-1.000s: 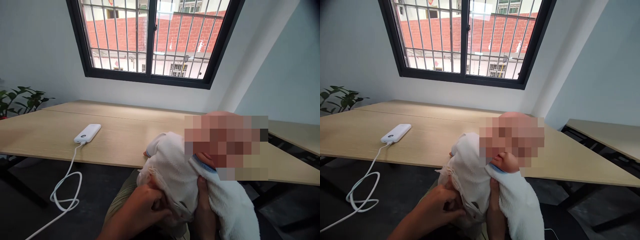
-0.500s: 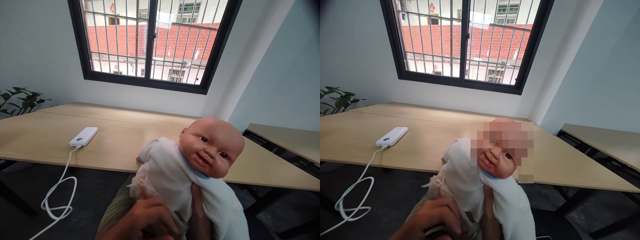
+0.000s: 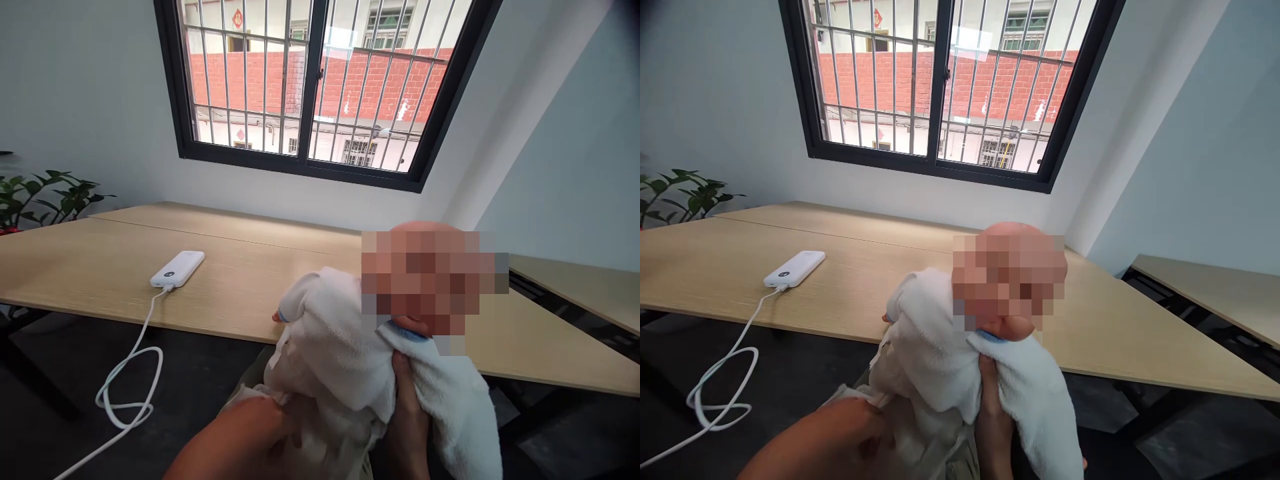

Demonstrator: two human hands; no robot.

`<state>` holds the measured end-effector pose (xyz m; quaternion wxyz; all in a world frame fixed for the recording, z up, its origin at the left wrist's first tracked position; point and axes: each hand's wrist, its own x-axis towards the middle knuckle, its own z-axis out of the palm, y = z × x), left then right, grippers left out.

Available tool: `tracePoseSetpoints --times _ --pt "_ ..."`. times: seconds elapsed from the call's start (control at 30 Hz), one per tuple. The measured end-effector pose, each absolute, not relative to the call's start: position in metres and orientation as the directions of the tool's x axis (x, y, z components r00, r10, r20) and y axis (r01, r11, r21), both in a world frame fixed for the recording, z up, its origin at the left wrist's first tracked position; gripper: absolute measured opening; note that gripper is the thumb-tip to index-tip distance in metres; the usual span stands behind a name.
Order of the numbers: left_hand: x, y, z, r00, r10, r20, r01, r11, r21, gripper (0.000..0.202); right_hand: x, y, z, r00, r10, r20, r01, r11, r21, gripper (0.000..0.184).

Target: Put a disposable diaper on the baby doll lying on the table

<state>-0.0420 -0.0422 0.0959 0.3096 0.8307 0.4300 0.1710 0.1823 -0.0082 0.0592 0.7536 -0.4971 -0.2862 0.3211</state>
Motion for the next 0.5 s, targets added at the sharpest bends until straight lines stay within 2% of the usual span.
tracePoseSetpoints --times 0.1,0.2,0.27,0.3,0.37,0.5 --pt "-0.042 -0.039 0.093 0.578 0.816 0.021 0.597 -0.44 0.671 0.018 0.177 0.002 0.081 0.616 0.777 0.129 -0.218 0.326 -0.92 0.081" --pt "-0.046 -0.034 0.106 0.427 0.844 0.324 0.396 -0.497 0.772 0.011 0.173 0.008 0.092 0.601 0.773 0.202 -0.197 0.389 -0.9 0.08" --pt "-0.049 -0.03 0.115 0.243 0.828 0.505 0.337 -0.56 0.757 0.011 0.172 0.009 0.094 0.578 0.787 0.213 -0.211 0.397 -0.893 0.079" --pt "-0.05 -0.027 0.118 0.166 0.82 0.548 0.345 -0.569 0.746 0.013 0.171 0.01 0.093 0.561 0.803 0.2 -0.235 0.386 -0.892 0.079" --pt "-0.053 -0.023 0.119 0.071 0.827 0.558 0.362 -0.542 0.758 0.015 0.17 0.011 0.092 0.532 0.828 0.176 -0.275 0.366 -0.889 0.078" --pt "-0.058 -0.018 0.111 0.007 0.891 0.453 0.27 -0.438 0.857 0.027 0.171 0.013 0.09 0.508 0.836 0.209 -0.277 0.388 -0.879 0.071"
